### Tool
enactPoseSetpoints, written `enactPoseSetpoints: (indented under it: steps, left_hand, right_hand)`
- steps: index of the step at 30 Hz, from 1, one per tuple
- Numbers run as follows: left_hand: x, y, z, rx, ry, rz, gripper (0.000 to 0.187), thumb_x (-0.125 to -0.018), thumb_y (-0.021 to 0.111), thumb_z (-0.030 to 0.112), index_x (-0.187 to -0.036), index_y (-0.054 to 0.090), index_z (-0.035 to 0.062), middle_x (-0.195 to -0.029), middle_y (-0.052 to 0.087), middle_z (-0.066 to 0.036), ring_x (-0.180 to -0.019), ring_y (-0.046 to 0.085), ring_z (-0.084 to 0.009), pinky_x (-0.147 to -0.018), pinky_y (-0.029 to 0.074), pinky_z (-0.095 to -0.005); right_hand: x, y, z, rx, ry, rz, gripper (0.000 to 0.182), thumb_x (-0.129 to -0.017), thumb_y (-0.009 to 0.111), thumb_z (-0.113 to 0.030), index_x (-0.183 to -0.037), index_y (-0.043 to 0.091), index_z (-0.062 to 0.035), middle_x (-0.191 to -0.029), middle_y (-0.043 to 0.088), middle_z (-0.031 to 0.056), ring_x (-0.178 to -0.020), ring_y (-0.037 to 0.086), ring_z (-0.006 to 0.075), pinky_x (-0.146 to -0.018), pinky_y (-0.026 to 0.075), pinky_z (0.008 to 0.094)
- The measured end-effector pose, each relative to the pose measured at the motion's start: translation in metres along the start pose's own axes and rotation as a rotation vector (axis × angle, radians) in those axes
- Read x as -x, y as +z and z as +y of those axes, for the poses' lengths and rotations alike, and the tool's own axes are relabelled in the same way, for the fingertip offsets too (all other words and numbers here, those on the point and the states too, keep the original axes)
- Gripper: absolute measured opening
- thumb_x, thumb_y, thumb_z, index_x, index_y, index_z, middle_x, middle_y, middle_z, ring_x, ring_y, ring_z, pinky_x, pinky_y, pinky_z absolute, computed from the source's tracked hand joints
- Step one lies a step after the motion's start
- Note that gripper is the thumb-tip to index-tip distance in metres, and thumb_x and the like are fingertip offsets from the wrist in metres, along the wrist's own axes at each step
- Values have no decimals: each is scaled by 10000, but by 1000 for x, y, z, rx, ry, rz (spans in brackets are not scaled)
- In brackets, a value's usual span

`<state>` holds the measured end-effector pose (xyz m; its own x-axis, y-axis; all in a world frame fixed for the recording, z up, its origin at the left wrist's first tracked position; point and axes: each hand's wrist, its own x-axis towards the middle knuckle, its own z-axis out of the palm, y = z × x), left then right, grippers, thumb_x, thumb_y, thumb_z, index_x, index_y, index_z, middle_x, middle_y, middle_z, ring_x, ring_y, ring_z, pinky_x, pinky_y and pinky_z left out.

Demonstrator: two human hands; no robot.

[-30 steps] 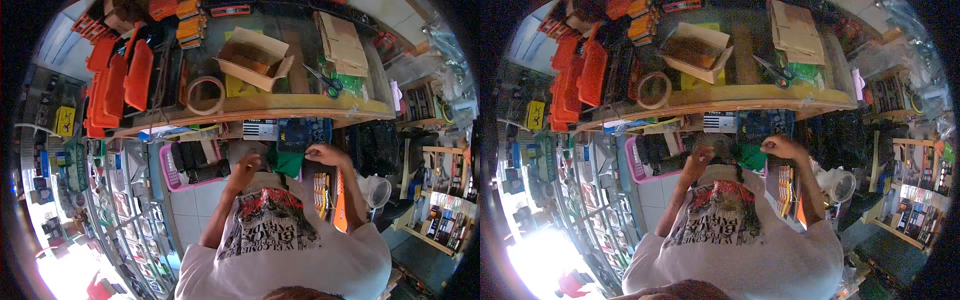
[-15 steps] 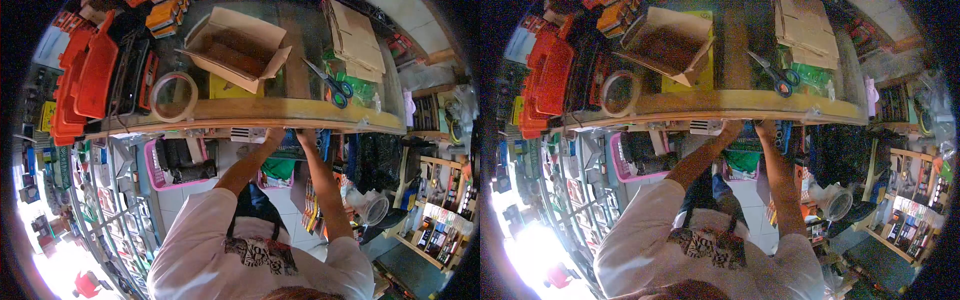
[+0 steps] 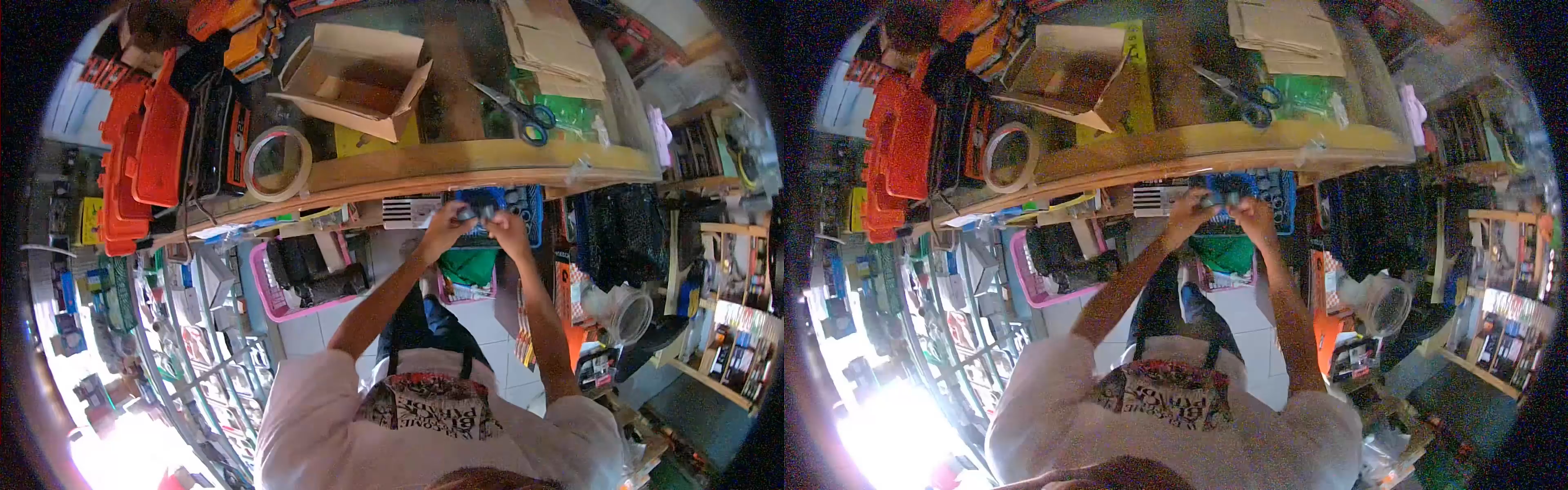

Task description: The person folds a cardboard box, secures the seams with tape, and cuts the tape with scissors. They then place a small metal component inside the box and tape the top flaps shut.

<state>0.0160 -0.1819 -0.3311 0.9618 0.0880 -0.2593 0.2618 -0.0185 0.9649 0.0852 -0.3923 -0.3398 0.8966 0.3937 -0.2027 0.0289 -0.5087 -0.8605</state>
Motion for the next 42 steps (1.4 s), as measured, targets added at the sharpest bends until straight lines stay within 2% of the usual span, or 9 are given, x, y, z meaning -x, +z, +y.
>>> enactPoseSetpoints:
  steps: [1, 3, 7, 10, 16, 18, 26, 30, 42]
  left_hand:
    - [17, -7, 5, 245, -102, 22, 506, -861, 821, 279, -1237, 572, 50, -1010, 668, -58, -856, 650, -154, -728, 542, -313]
    - [56, -20, 10, 250, -86, 16, 486, -890, 799, 273, -1249, 560, 50, -980, 664, -63, -886, 652, -148, -733, 547, -316]
    - [120, -21, 2, 166, 5, -14, 455, -928, 766, 229, -1271, 526, 52, -970, 675, -66, -860, 662, -147, -714, 560, -316]
    - [164, -36, 17, 447, -119, -32, 399, -952, 738, 190, -1263, 533, 45, -948, 685, -62, -774, 671, -146, -669, 566, -308]
    - [239, -62, 52, 542, 81, 237, 352, -944, 741, 137, -1229, 565, 29, -874, 682, -39, -711, 653, -117, -607, 551, -310]
    - [248, -60, 27, 447, 285, 433, 365, -937, 746, 117, -1240, 564, 26, -1016, 673, -33, -853, 646, -98, -685, 555, -300]
    - [308, -74, 67, 389, 260, 756, 461, -887, 805, 160, -1267, 582, 24, -1111, 657, -33, -1003, 634, -107, -836, 556, -295]
    - [317, -88, 81, 258, 373, 757, 481, -850, 840, 187, -1237, 610, 18, -1170, 643, -45, -1117, 599, -138, -884, 537, -309]
    - [301, -154, 145, -3, 580, 501, 531, -780, 879, 283, -1194, 657, 36, -1259, 650, -146, -1208, 588, -317, -1014, 454, -435]
  right_hand:
    - [18, -4, -15, -116, -24, -86, 182, -910, 715, -190, -825, 664, -37, -677, 663, 46, -607, 603, 110, -574, 462, 284]
    - [57, -11, -50, -158, 31, -277, 208, -928, 707, -222, -869, 702, -22, -702, 673, 34, -651, 646, 146, -606, 507, 334]
    - [83, 10, -77, -119, -57, -534, 199, -927, 720, -196, -855, 671, -16, -716, 635, -13, -673, 577, 61, -593, 449, 258]
    - [90, 22, -113, -73, -83, -639, 203, -910, 722, -198, -830, 664, -21, -704, 616, -22, -661, 551, 55, -595, 441, 262]
    - [93, 61, -170, 118, -271, -870, 266, -872, 737, -274, -875, 677, -15, -731, 640, 0, -679, 564, 73, -618, 454, 289]
    - [98, 79, -183, -12, -197, -906, 395, -892, 739, -394, -998, 723, -14, -778, 666, 22, -681, 566, 103, -636, 459, 315]
    - [127, 115, -252, -229, -210, -1030, 481, -980, 668, -410, -1233, 686, -1, -936, 685, 27, -813, 598, 120, -734, 461, 261]
    - [132, 124, -257, -411, 86, -1065, 369, -978, 680, -360, -1075, 651, -5, -880, 666, 51, -771, 639, 159, -712, 504, 277]
    - [105, 115, -297, -347, -155, -924, 566, -902, 752, -476, -1164, 684, 20, -964, 683, 22, -832, 634, 113, -736, 504, 266]
